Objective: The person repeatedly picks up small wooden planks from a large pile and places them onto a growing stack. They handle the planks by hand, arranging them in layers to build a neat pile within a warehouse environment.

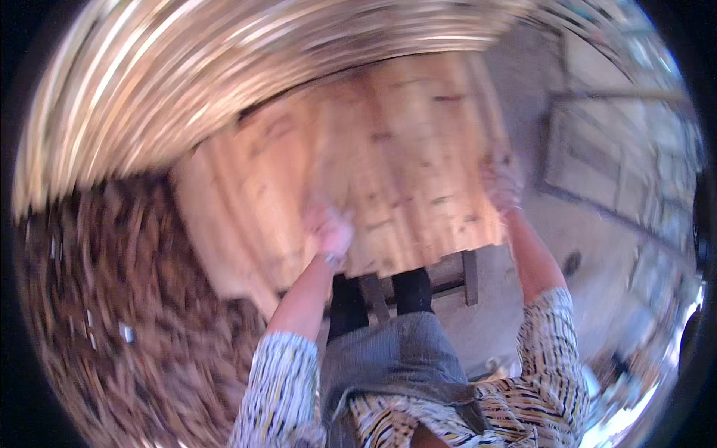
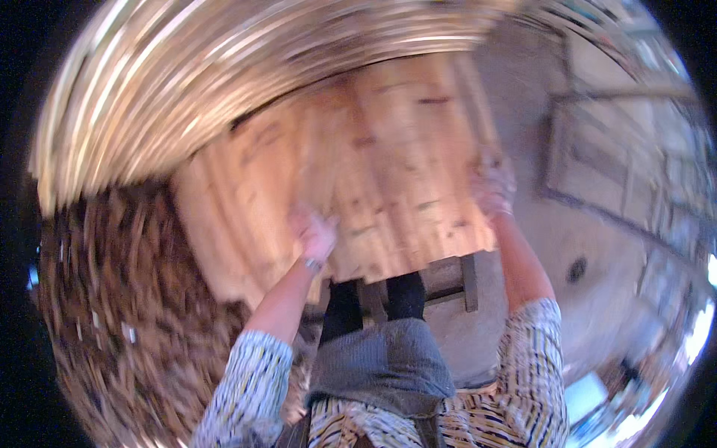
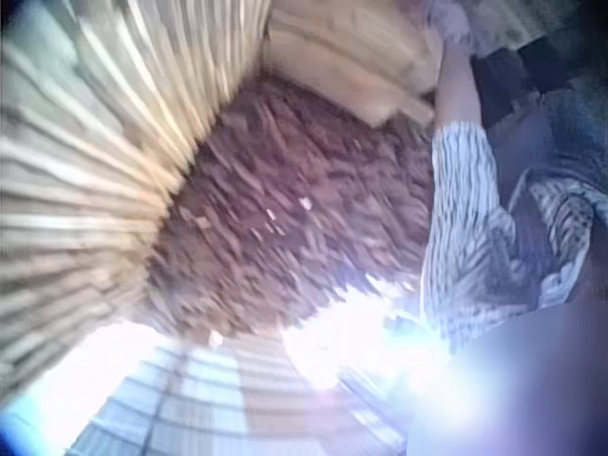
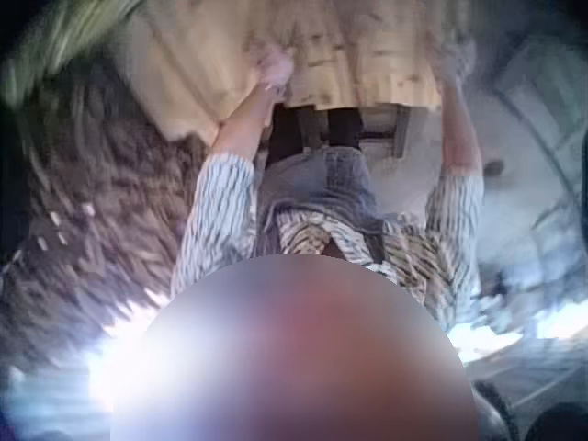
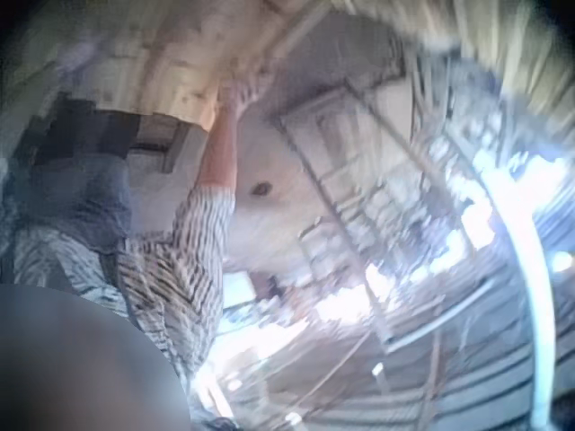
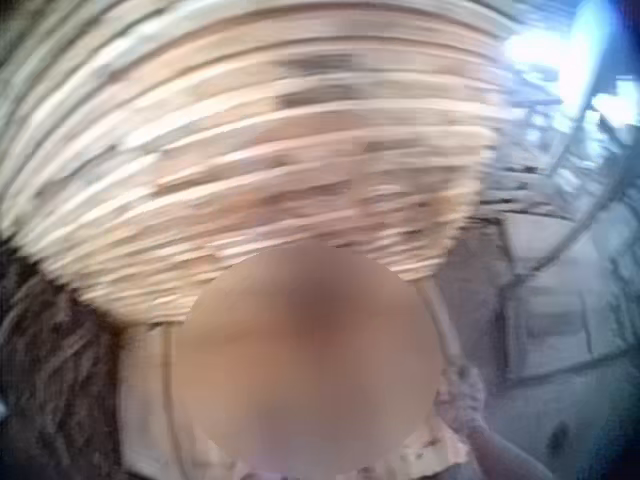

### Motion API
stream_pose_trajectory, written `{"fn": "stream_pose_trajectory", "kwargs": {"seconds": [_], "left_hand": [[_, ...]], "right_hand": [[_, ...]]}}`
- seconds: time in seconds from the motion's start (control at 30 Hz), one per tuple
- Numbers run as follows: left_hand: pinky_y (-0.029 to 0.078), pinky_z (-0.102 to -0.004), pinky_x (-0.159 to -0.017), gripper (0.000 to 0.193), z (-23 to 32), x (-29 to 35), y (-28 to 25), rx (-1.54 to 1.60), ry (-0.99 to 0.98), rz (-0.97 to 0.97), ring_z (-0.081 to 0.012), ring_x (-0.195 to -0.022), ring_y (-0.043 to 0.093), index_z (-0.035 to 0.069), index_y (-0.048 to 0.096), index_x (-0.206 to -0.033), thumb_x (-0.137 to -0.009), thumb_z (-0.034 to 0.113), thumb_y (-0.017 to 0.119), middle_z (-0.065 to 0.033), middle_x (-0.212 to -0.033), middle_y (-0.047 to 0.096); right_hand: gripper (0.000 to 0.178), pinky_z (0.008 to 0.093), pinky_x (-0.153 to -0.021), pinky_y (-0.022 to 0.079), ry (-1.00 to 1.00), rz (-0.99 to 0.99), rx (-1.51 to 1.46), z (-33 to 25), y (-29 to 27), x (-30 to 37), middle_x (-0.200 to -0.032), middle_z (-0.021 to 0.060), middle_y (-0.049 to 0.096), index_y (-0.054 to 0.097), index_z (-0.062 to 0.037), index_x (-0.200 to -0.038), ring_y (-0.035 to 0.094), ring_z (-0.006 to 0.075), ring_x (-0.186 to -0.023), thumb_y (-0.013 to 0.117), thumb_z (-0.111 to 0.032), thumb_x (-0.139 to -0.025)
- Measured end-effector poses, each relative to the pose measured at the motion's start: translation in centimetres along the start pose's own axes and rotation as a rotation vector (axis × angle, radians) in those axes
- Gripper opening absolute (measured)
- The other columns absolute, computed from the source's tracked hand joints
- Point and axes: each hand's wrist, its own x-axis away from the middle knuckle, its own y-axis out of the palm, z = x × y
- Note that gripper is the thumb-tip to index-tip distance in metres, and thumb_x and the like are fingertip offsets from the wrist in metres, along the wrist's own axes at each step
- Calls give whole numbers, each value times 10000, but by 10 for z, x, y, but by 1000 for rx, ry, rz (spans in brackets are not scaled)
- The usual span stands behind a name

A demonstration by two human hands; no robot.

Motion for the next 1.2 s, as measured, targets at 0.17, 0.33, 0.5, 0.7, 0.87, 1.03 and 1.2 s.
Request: {"fn": "stream_pose_trajectory", "kwargs": {"seconds": [0.17,0.33,0.5,0.7,0.87,1.03,1.2], "left_hand": [[250,-560,-1176,990,31,45,-48,232,114,-21,-505,-1400,312,-67,157,-1536,-827,340,716,-369,-1485,321],[236,-536,-1214,988,36,136,-57,238,429,-182,-483,-1465,253,-37,166,-1551,-815,295,735,-343,-1540,302],[419,-420,-1086,543,-107,140,-96,723,424,-157,-323,-1264,517,32,511,-1358,-861,152,695,-175,-1316,577],[457,-424,-1072,957,-265,33,-120,841,-202,66,-301,-1309,495,-48,132,-1571,-889,191,758,-200,-1505,418],[380,-462,-1149,1208,-275,-61,-135,327,-443,86,-336,-1378,440,-87,124,-1552,-762,501,822,-239,-1537,388],[372,-480,-1151,1406,-249,-52,-123,-8,-609,235,-409,-1425,382,-127,88,-1532,-651,686,821,-313,-1520,363],[398,-432,-1132,1146,-275,-5,-139,578,-365,250,-350,-1362,460,-57,44,-1565,-823,418,776,-255,-1524,398]], "right_hand": [[594,460,-1121,398,-185,-205,-511,-32,85,90,-1494,200,440,505,-44,-1435,452,327,-1359,596,-428,-991],[481,420,-1052,496,441,-861,-1533,-106,133,192,-1309,164,625,548,-6,-1353,612,289,-1199,625,-307,-985],[446,453,-922,568,568,-658,-1597,-96,122,226,-1126,142,669,581,-21,-1241,660,313,-1038,671,-346,-948],[598,510,-906,548,777,-48,-1578,38,125,289,-1083,159,628,535,-81,-1259,635,336,-1001,740,-478,-862],[582,560,-997,469,818,178,-1642,89,180,281,-1275,118,560,502,-147,-1348,563,325,-1129,690,-480,-909],[676,534,-1097,434,815,105,-1700,4,193,220,-1435,90,540,471,-153,-1456,529,316,-1290,553,-609,-964],[844,594,-1098,391,740,46,-1402,29,177,236,-1535,122,421,289,-161,-1568,483,373,-1327,499,-687,-941]]}}
